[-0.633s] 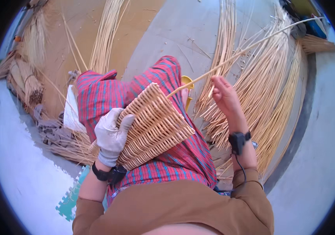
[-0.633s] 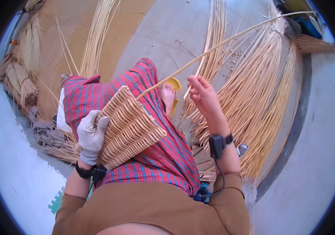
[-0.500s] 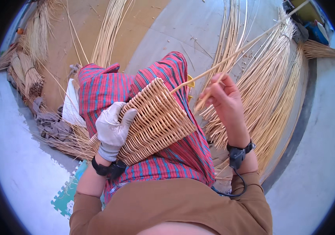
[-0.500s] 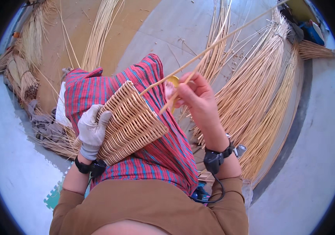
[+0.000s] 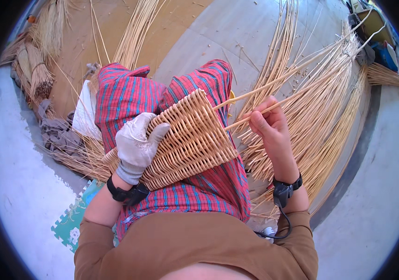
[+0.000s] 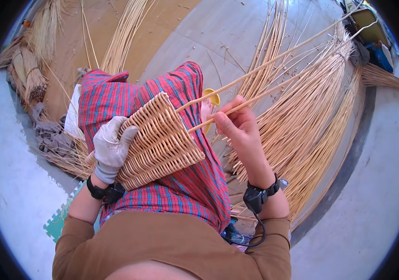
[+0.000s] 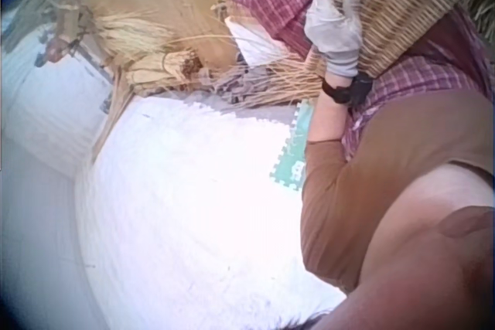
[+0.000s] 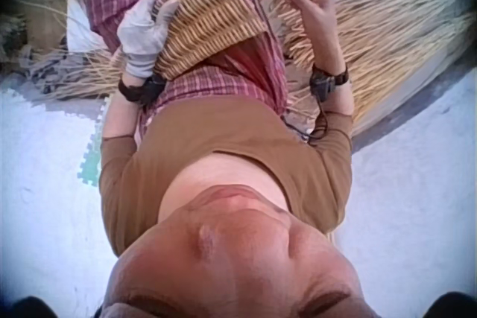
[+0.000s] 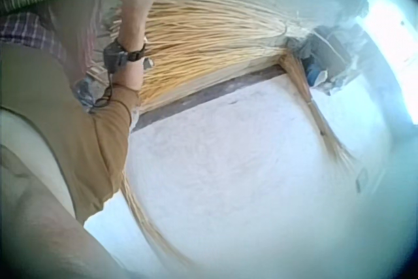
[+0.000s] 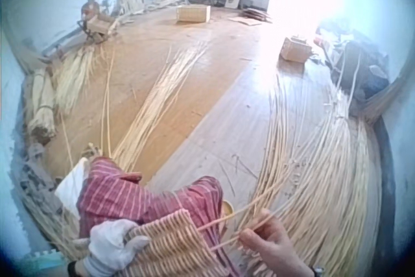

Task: Measuring and cutting wicker stalks to weave them into a panel for a basket.

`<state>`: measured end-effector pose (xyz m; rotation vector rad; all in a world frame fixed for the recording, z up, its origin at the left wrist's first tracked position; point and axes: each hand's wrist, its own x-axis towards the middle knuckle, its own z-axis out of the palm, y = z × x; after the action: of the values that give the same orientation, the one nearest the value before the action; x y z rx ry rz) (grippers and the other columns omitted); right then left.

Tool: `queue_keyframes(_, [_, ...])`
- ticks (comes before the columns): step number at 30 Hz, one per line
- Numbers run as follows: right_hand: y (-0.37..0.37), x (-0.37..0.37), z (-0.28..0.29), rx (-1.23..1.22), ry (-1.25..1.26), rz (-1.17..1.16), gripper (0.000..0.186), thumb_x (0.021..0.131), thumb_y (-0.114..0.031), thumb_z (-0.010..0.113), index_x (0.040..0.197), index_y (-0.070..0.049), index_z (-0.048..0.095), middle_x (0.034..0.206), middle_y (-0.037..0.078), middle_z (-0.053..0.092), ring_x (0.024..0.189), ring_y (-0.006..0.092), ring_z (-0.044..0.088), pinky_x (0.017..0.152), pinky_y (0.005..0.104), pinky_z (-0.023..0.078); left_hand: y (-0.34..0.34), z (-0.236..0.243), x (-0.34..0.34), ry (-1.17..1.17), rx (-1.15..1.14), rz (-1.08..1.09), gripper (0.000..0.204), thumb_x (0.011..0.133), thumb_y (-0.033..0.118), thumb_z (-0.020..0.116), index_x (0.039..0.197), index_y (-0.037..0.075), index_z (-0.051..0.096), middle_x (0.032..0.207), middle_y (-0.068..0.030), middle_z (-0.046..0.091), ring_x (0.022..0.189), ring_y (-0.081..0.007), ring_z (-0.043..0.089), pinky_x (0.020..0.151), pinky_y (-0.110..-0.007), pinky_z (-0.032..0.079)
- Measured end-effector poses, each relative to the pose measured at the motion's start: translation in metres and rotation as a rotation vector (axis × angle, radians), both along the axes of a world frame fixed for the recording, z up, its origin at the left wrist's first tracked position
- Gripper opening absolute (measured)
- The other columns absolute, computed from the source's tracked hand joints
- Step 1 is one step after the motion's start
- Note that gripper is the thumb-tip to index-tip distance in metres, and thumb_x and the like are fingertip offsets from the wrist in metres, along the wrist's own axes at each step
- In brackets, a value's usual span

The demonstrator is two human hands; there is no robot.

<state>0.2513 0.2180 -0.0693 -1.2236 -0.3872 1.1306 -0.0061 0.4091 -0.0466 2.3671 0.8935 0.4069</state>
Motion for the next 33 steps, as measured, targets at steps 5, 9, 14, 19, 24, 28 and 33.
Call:
queue_keyframes(5, [0.001,-0.004,-0.013,-0.007,0.151,0.089,0.014,0.103,-0.016,0.065,0.103,-0.009,0.054,0.093,0.003,0.069,0.073,0.0060,0.057,0.067,0.0215,0.046,0.001,-0.006,0.002,-0.028,0.060,0.011,0.037,0.089,0.039,0.077,0.094,0.004,0.068,0.076,-0.0137,0.067,0.069,-0.0336,0.067,0.063,-0.040,0.052])
queue_keyframes(9, [0.001,0.001,-0.004,-0.092,0.079,0.101,0.012,0.104,-0.019,0.063,0.106,-0.010,0.054,0.096,0.004,0.070,0.074,0.0060,0.061,0.065,0.0201,0.047,0.001,-0.004,0.003,-0.045,0.080,0.012,0.037,0.089,0.039,0.077,0.094,0.004,0.069,0.076,-0.0129,0.067,0.068,-0.0327,0.067,0.063,-0.040,0.052])
queue_keyframes(14, [0.004,-0.001,0.005,-0.163,0.145,0.070,0.013,0.106,-0.022,0.060,0.111,-0.012,0.054,0.098,0.004,0.071,0.071,0.0049,0.063,0.060,0.0177,0.045,0.000,-0.007,-0.001,-0.044,0.100,-0.007,0.036,0.089,0.038,0.078,0.095,0.003,0.069,0.078,-0.0126,0.068,0.068,-0.0325,0.067,0.062,-0.040,0.052])
queue_keyframes(19, [0.008,-0.011,0.007,-0.186,0.079,-0.021,0.011,0.108,-0.024,0.056,0.112,-0.014,0.053,0.099,0.009,0.074,0.056,0.0049,0.052,0.051,0.0172,0.040,0.000,-0.003,-0.001,-0.064,0.047,0.005,0.033,0.090,0.034,0.078,0.098,0.003,0.069,0.081,-0.0122,0.068,0.072,-0.0323,0.066,0.067,-0.040,0.052])
queue_keyframes(24, [-0.007,0.012,-0.009,0.028,-0.088,-0.432,0.008,0.108,-0.019,0.054,0.110,-0.011,0.053,0.095,0.012,0.074,0.050,0.0036,0.043,0.047,0.0190,0.036,0.000,0.002,-0.007,-0.172,0.093,0.041,0.038,0.092,0.032,0.078,0.113,0.003,0.066,0.108,-0.0143,0.066,0.098,-0.0290,0.065,0.083,-0.039,0.053])
queue_keyframes(28, [-0.018,-0.018,0.047,0.149,-0.311,-0.163,0.001,0.106,-0.009,0.055,0.107,-0.008,0.055,0.099,0.014,0.075,0.052,0.0035,0.047,0.047,0.0180,0.039,-0.002,0.019,-0.004,-0.376,0.239,-0.262,0.033,0.088,0.032,0.080,0.111,0.011,0.070,0.120,-0.0130,0.061,0.111,-0.0346,0.061,0.092,-0.047,0.051])
queue_keyframes(33, [0.019,-0.047,0.076,0.186,-0.755,0.401,0.025,0.093,-0.010,0.075,0.117,-0.003,0.070,0.100,0.006,0.074,0.081,0.0106,0.067,0.068,0.0251,0.054,-0.016,0.057,0.039,-0.082,-0.001,-0.812,0.033,0.083,0.027,0.078,0.113,0.016,0.073,0.096,-0.0051,0.066,0.092,-0.0258,0.067,0.083,-0.042,0.052])
